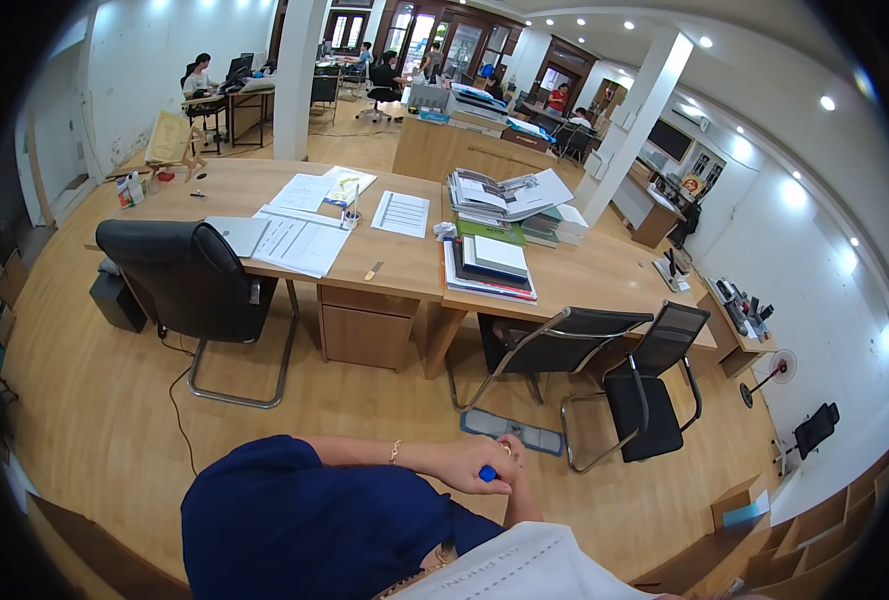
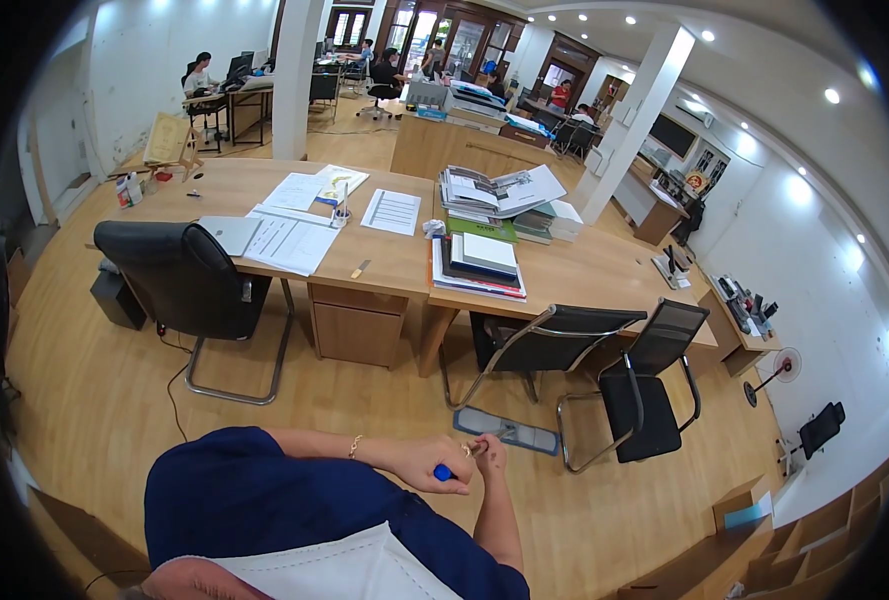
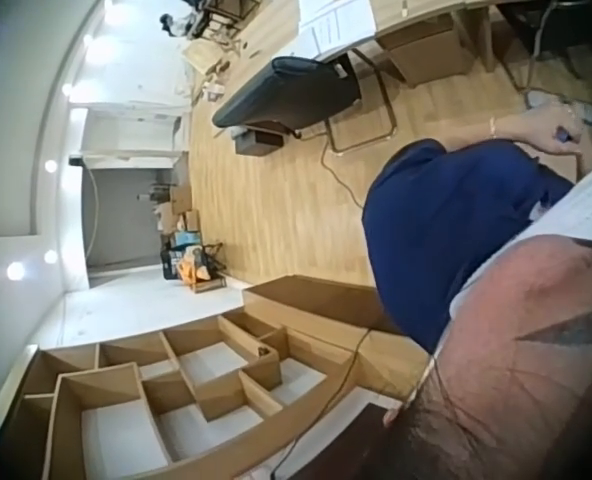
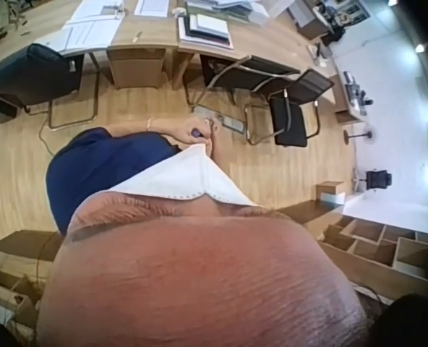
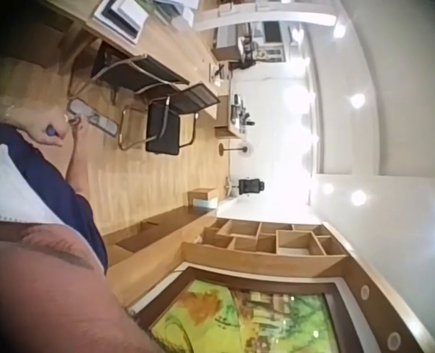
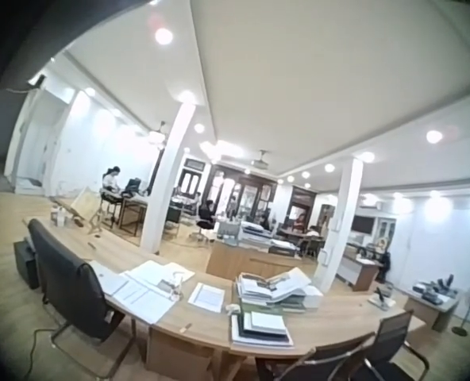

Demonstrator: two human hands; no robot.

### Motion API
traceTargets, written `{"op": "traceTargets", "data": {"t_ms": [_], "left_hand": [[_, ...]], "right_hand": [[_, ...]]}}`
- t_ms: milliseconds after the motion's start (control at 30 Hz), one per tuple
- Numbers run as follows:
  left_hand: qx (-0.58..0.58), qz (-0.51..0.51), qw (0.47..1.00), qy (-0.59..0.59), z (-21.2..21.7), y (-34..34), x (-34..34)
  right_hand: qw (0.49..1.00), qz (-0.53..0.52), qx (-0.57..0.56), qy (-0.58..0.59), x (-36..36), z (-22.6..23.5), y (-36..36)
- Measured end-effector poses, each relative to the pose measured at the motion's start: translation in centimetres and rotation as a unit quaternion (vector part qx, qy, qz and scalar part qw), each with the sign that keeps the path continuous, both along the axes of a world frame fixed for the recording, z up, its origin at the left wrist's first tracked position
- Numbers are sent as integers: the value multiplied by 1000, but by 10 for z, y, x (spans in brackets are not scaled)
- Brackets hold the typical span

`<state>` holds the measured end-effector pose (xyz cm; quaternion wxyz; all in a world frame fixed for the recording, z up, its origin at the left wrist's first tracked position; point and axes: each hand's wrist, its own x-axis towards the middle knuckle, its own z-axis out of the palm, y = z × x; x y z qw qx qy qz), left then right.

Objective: Mopping the office floor using a flat mop.

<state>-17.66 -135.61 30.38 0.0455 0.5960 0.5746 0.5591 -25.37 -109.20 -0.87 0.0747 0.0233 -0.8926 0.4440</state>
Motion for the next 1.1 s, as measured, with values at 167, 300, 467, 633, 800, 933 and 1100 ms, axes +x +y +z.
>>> {"op": "traceTargets", "data": {"t_ms": [167, 300, 467, 633, 800, 933, 1100], "left_hand": [[-80, 51, 991, 95, -1, -7, 4], [-140, -33, 984, 105, 16, -20, -6], [-189, -110, 971, 97, 56, -60, -19], [-126, -180, 972, 77, 93, -98, -26], [-58, -225, 973, -3, 90, -90, -36], [-14, -201, 977, -71, 54, -46, -36], [-73, -224, 968, -87, 7, 7, -20]], "right_hand": [[997, -25, -68, -34, 5, 23, -6], [996, -44, 80, 23, 18, 32, -14], [989, -61, 122, 62, 49, 79, -62], [969, -67, 206, 116, 96, 117, -110], [996, -80, 21, 43, 144, 94, -97], [985, -166, -43, 2, 188, 54, -53], [977, -203, -11, -65, 249, 77, -23]]}}
